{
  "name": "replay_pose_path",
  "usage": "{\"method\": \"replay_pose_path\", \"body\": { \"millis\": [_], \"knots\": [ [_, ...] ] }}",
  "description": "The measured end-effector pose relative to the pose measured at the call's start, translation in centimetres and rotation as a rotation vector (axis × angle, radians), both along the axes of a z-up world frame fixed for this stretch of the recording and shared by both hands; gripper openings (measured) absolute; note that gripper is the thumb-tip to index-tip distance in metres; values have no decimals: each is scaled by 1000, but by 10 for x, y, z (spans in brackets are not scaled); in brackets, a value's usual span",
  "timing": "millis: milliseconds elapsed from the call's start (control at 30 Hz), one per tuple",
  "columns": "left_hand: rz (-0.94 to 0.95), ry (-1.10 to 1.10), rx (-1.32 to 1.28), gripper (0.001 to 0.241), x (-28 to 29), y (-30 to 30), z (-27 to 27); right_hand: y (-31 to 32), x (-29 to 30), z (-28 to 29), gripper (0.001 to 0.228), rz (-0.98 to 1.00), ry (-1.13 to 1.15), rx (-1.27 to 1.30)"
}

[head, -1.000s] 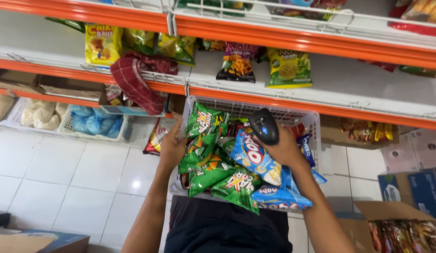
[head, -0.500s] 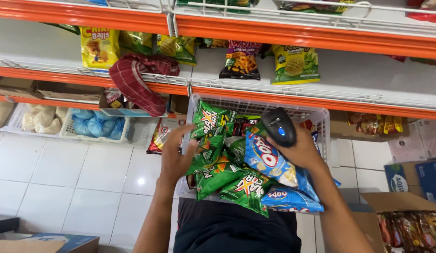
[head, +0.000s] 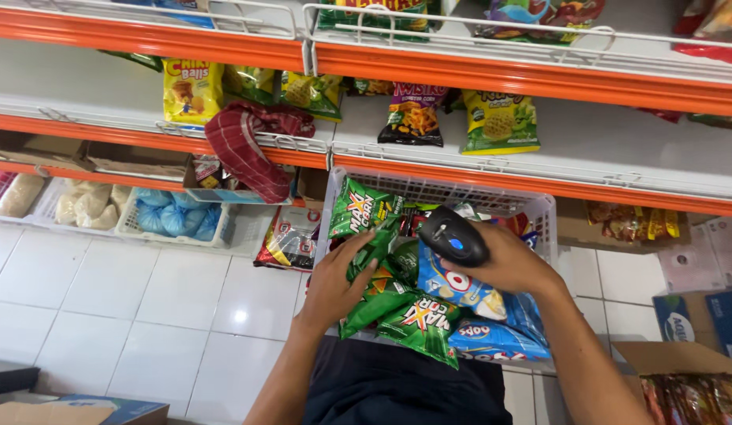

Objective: The person uses a handheld scanner to scan the barcodes on various snack bags from shelves and places some into a white basket.

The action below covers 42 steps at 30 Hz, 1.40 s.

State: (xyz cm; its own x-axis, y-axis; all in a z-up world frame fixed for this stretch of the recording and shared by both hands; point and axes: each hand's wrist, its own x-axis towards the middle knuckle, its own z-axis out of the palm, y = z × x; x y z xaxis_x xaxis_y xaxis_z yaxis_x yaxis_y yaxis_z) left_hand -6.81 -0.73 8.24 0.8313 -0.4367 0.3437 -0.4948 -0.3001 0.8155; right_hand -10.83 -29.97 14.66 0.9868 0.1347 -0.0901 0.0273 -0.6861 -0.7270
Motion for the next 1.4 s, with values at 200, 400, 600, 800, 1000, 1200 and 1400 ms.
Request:
{"method": "replay_pose_path", "body": {
  "millis": [200, 400, 600, 800, 1000, 1200, 1400],
  "knots": [
    [-14, 173, -240, 46, -6, -13, 10, 16, -6, 6, 48, -21, -81, 62],
    [50, 694, -1118, 52, 1, -41, -29, 20, -14, 6, 43, -156, -88, 225],
    [158, 881, -1259, 40, 15, -60, -43, 20, -3, -10, 39, -247, -196, 315],
    [10, 842, -778, 37, 33, -38, -43, 15, 13, -24, 33, -465, -169, 462],
    [-152, 636, -511, 46, 50, -2, -16, 20, 31, -13, 36, -304, -208, 360],
    [123, 620, -672, 41, 46, -13, 2, 38, 37, 32, 39, -22, -515, -43],
    [250, 492, -554, 36, 47, -16, -7, 63, 30, 55, 46, 32, -75, -66]
  ]
}}
